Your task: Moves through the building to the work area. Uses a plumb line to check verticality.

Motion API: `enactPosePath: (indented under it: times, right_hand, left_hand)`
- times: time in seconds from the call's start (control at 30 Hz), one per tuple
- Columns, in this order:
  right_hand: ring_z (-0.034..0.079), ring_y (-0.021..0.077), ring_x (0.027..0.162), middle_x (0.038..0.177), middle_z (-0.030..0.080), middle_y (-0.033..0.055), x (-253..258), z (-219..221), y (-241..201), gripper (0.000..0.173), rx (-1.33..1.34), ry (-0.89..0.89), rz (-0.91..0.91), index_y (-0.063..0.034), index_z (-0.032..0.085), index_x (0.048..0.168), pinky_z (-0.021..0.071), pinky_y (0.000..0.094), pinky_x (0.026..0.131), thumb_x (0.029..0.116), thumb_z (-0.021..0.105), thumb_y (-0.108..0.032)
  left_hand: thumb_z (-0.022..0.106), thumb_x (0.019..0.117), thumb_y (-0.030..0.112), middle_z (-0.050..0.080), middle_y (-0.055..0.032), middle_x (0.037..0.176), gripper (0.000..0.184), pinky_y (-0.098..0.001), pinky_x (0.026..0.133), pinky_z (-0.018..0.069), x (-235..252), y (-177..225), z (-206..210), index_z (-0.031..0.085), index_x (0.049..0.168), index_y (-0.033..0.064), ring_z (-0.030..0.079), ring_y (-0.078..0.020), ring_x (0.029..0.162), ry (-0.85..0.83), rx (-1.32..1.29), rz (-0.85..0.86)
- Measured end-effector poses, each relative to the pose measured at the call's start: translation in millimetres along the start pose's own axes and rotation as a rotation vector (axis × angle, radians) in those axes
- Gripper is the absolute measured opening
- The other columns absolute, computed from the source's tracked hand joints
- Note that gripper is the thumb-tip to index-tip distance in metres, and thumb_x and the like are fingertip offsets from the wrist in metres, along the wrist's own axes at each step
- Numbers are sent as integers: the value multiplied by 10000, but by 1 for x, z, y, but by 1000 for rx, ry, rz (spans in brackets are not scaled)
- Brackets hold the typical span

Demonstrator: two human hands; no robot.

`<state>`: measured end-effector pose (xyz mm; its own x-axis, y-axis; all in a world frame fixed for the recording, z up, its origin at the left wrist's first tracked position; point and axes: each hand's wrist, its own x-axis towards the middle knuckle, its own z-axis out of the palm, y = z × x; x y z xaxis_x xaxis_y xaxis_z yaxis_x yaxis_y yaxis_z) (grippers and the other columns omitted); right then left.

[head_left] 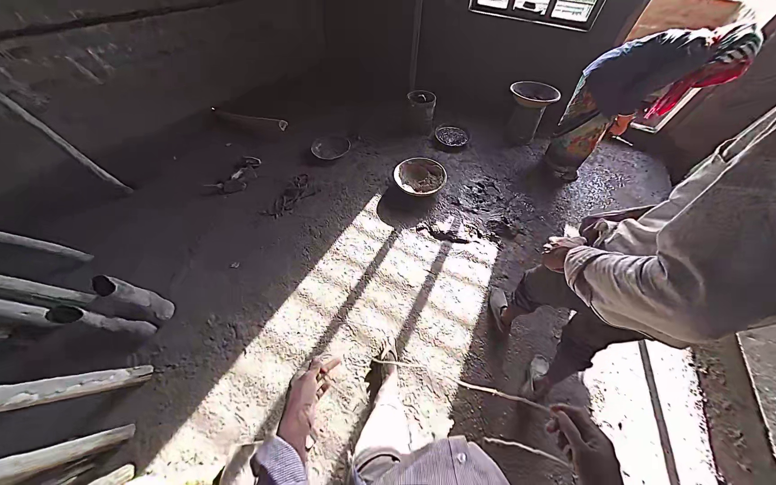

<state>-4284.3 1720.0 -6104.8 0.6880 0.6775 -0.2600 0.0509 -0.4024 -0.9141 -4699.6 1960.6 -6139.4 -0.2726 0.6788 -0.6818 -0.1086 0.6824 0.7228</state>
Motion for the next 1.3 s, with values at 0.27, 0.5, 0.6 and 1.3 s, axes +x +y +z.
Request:
enactPosePath:
  times: [0.27,0.5,0.6,1.3]
  right_hand:
    - [629,88,574,748,716,35,116,122,-103,189,-57,13,46,-2,699,1073,525,249,540,1012,533,-69]
    - [635,118,578,740,713,35,231,167,-157,181,-72,54,65,-29,708,1066,541,280,561,1002,555,-102]
    - [631,120,571,747,722,37,283,180,-166,196,-49,112,60,-45,723,1067,531,281,546,1003,551,-113]
    - [588,62,545,752,710,21,419,148,-233,228,321,1006,265,9,649,1134,436,210,452,1040,481,-113]
  left_hand:
    - [424,1107,197,623,-179,1041,324,-411,774,503,130,135,98,587,1234,-53,585,-225,864,-122,230,29]
    - [426,1094,121,680,-207,1179,308,-426,936,539,188,234,210,594,1267,-71,663,-263,1062,-344,318,133]
    - [417,1102,137,698,-186,1193,328,-410,996,507,219,275,259,634,1243,-64,656,-241,1108,-444,444,297]
    - [472,1096,208,732,-155,1029,321,-435,938,538,299,441,720,665,1163,-39,701,-221,961,-1131,1099,604]
